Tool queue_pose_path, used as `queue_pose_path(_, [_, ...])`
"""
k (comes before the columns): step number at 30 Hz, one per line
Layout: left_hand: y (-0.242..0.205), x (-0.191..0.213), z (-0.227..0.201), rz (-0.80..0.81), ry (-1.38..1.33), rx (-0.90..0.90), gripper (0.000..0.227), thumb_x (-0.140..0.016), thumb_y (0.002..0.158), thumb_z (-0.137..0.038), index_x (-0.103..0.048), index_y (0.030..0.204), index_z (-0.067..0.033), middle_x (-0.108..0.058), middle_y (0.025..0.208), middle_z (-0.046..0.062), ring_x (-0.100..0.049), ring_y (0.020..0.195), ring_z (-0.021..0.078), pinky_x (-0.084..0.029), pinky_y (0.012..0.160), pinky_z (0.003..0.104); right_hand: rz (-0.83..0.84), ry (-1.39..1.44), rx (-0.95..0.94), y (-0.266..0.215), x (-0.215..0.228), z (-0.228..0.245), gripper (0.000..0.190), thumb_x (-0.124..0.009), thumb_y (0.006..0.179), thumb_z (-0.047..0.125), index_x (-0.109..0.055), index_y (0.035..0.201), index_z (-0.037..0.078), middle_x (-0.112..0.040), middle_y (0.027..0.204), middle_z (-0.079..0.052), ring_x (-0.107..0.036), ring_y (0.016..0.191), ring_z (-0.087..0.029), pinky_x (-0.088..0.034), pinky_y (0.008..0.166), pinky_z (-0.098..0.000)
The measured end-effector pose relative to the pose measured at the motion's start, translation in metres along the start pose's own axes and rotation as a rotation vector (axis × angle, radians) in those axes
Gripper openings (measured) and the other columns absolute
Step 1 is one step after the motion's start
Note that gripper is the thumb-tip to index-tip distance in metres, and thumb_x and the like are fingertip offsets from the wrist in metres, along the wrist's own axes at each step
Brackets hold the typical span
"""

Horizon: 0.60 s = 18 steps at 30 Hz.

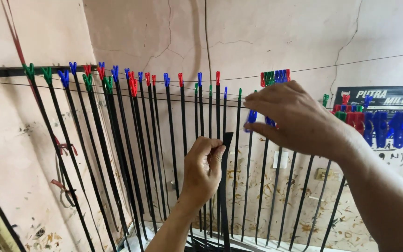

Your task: Skiving the ends of leather strips and hanging them on a rack with clothespins.

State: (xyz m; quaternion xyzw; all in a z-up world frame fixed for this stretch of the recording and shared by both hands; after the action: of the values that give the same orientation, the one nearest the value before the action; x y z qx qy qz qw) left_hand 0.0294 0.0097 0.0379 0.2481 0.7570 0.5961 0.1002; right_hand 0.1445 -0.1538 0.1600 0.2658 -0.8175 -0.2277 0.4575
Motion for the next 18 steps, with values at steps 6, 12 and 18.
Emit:
queue_pose_path(6, [0.001,-0.001,0.002,0.017,-0.056,0.100,0.004,-0.061,0.099,-0.004,-0.064,0.097,-0.0054,-0.060,0.087,0.006,-0.056,0.075,0.0153,-0.050,0.065,0.026,-0.050,0.287,-0.050,0.031,0.009,0.003,0.024,-0.059,0.102,0.014,-0.071,0.118,0.001,-0.079,0.103,-0.013,-0.078,0.082,-0.023,-0.065,0.066,-0.0339])
queue_pose_path(12, [0.006,-0.002,0.005,0.042,-0.106,0.190,0.005,-0.062,0.098,-0.008,-0.065,0.101,-0.0075,-0.065,0.093,0.006,-0.063,0.084,0.0178,-0.057,0.072,0.028,-0.112,0.409,-0.094,0.049,0.013,0.007,0.019,-0.060,0.103,0.012,-0.075,0.108,0.002,-0.080,0.085,-0.006,-0.072,0.058,-0.014,-0.059,0.058,-0.0281])
queue_pose_path(18, [0.011,0.000,0.003,0.052,-0.130,0.210,0.005,-0.062,0.099,-0.011,-0.064,0.101,-0.0069,-0.064,0.092,0.006,-0.060,0.081,0.0166,-0.054,0.070,0.028,0.141,0.409,-0.155,0.052,0.016,0.009,0.042,-0.057,0.098,0.041,-0.069,0.122,0.008,-0.077,0.080,-0.005,-0.067,0.053,-0.016,-0.054,0.051,-0.0300])
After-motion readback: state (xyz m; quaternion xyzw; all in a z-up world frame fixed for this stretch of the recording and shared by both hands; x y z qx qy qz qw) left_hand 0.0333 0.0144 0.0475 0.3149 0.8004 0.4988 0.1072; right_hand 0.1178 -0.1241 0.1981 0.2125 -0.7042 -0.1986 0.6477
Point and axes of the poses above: each hand's wrist, its own y-axis towards the middle knuckle, its own x-axis out of the back of the hand, z = x × y, the point moved 3 cm from there along y, towards the middle knuckle
